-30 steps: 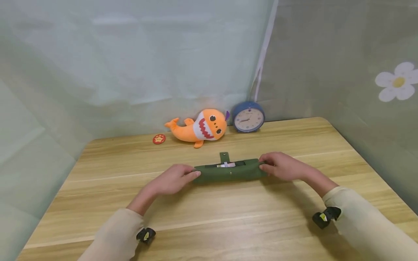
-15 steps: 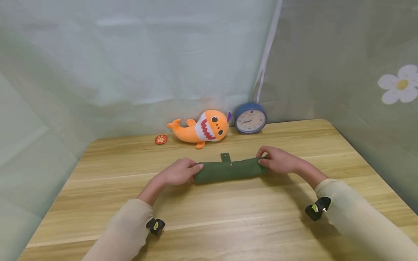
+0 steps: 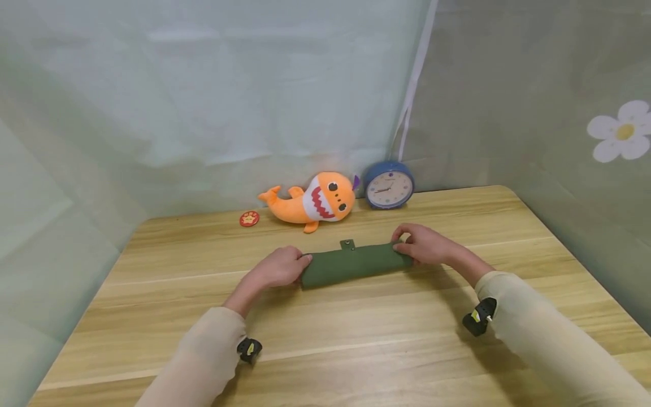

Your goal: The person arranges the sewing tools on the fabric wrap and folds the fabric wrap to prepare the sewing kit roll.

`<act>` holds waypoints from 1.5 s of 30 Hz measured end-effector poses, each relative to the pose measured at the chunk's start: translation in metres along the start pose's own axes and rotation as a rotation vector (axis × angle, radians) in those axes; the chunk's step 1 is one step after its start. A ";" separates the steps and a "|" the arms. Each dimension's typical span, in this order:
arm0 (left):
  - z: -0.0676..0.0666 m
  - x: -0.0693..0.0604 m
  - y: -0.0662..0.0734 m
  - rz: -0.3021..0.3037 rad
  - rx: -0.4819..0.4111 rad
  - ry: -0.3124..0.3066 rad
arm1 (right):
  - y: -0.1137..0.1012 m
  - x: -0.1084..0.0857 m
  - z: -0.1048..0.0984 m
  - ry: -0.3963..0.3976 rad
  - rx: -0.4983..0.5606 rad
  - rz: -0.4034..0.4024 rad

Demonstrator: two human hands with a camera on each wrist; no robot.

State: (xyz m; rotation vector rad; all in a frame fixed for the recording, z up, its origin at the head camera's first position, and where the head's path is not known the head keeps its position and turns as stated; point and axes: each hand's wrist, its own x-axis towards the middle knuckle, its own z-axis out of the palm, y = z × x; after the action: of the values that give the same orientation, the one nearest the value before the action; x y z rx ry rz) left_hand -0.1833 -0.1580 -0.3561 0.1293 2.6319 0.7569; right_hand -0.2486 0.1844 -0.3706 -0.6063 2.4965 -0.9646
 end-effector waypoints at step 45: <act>0.037 0.010 0.056 0.213 0.107 0.276 | -0.063 0.043 0.019 0.114 -0.205 -0.039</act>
State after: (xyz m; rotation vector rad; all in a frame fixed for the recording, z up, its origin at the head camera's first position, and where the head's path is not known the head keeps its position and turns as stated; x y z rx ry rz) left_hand -0.1787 -0.0902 -0.3580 0.3642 2.9561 0.7480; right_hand -0.2592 0.1101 -0.3481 -0.6821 2.7164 -0.7825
